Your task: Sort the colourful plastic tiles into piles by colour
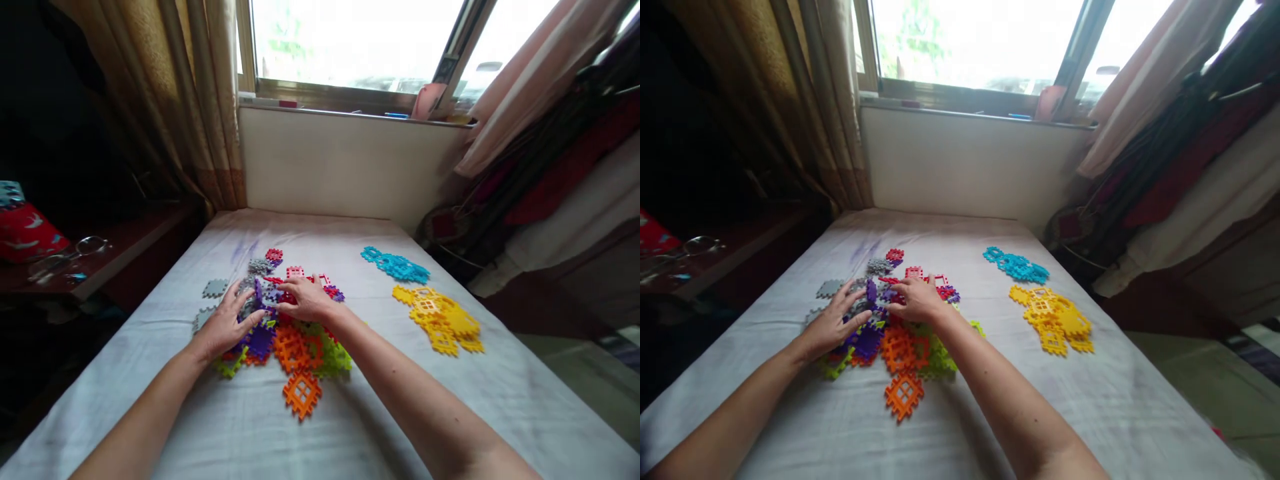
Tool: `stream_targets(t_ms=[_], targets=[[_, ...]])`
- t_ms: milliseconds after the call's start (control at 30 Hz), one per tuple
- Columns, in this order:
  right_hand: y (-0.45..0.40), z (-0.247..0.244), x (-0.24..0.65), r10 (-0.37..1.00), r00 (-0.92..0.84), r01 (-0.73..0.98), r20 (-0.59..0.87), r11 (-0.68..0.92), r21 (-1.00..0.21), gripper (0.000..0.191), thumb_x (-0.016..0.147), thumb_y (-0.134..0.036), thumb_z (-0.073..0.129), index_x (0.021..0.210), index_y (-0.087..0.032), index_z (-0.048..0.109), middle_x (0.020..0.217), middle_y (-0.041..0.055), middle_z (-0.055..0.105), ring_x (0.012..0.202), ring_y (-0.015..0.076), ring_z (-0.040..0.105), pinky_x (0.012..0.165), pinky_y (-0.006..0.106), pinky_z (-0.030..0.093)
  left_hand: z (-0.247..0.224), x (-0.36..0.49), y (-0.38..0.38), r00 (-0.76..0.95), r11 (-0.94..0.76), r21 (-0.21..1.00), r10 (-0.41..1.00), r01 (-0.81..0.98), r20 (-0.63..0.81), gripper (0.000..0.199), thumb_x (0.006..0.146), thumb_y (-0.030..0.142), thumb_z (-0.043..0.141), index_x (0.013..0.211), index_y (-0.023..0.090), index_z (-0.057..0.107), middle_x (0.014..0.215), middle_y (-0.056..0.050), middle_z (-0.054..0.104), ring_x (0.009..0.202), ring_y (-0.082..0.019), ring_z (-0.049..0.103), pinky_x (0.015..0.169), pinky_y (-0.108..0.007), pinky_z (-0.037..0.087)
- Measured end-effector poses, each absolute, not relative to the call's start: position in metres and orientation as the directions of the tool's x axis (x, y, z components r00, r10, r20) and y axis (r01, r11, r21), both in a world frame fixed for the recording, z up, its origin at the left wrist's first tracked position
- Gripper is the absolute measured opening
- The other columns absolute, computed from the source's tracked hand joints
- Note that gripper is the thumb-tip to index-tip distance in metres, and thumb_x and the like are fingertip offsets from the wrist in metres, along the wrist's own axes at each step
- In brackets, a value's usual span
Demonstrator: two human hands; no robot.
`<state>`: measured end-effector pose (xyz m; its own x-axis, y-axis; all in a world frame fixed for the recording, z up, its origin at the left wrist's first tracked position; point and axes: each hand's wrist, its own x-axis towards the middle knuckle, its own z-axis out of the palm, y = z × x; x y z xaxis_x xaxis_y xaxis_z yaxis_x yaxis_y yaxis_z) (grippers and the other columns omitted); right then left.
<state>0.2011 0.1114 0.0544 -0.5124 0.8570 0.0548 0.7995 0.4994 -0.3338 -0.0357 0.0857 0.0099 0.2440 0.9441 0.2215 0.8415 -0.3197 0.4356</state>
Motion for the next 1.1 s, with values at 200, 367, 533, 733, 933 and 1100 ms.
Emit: stream_targets(t_ms=[200,367,533,733,933,1100], targets=[[0.046,0.054,0.223,0.881,-0.416,0.759,0.228,0.474,-0.446,0.038,0.091,-0.045,0.061,0.127,-0.034,0.064,0.142,0.0044,0.058,0.131,0.0234,0.051,0.114,0.054,0.028,0.004,-0.036,0.024,0.368,-0.454,0.469,0.89,0.757,0.268,0.065,0.09,0.063,0.042,0.141,0.023,0.052,0.147,-0.011,0.053,0.135,-0.025,0.051,0.113,-0.042,0.04],[0.025,0.018,0.287,0.919,0.158,0.847,0.361,0.062,-0.527,0.039,0.089,-0.038,0.061,0.126,-0.027,0.065,0.13,0.0102,0.065,0.124,0.0256,0.057,0.105,0.044,0.042,-0.006,-0.048,-0.009,0.274,-0.378,0.422,0.918,0.824,0.287,0.065,0.089,0.065,0.043,0.14,0.027,0.053,0.147,-0.01,0.053,0.138,-0.03,0.046,0.115,-0.052,0.035],[-0.002,-0.021,0.287,0.917,0.231,0.87,0.325,-0.045,-0.49,0.041,0.089,-0.037,0.058,0.125,-0.019,0.066,0.124,0.0158,0.066,0.119,0.0303,0.059,0.104,0.046,0.044,-0.02,-0.032,-0.025,0.078,-0.206,0.4,0.947,0.893,0.313,0.065,0.086,0.065,0.049,0.136,0.024,0.058,0.148,-0.015,0.05,0.138,-0.036,0.045,0.114,-0.064,0.029],[-0.026,-0.035,0.236,0.87,0.023,0.776,0.493,0.296,-0.558,0.046,0.088,-0.034,0.058,0.132,-0.02,0.061,0.137,0.0144,0.059,0.127,0.0269,0.055,0.108,0.044,0.044,-0.024,0.03,-0.021,-0.062,-0.267,0.563,0.866,0.782,0.497,0.057,0.09,0.056,0.051,0.132,0.02,0.059,0.152,-0.018,0.042,0.138,-0.032,0.046,0.113,-0.051,0.04],[-0.025,-0.033,0.247,0.819,0.108,0.647,0.564,0.373,-0.665,0.04,0.091,-0.031,0.05,0.129,-0.022,0.062,0.128,0.011,0.066,0.122,0.0228,0.059,0.106,0.042,0.047,-0.015,0.049,-0.012,-0.148,-0.324,0.606,0.787,0.727,0.599,0.047,0.095,0.05,0.045,0.128,0.019,0.059,0.143,-0.016,0.052,0.135,-0.028,0.048,0.114,-0.049,0.038],[-0.026,-0.028,0.265,0.805,0.194,0.646,0.561,0.325,-0.691,0.029,0.088,-0.026,0.05,0.109,-0.021,0.069,0.115,0.0103,0.071,0.111,0.0228,0.063,0.1,0.042,0.05,-0.012,0.028,-0.044,0.22,-0.461,0.39,0.823,0.797,0.523,0.064,0.087,0.054,0.059,0.143,0.026,0.048,0.157,-0.015,0.038,0.146,-0.033,0.033,0.118,-0.06,0.023]])
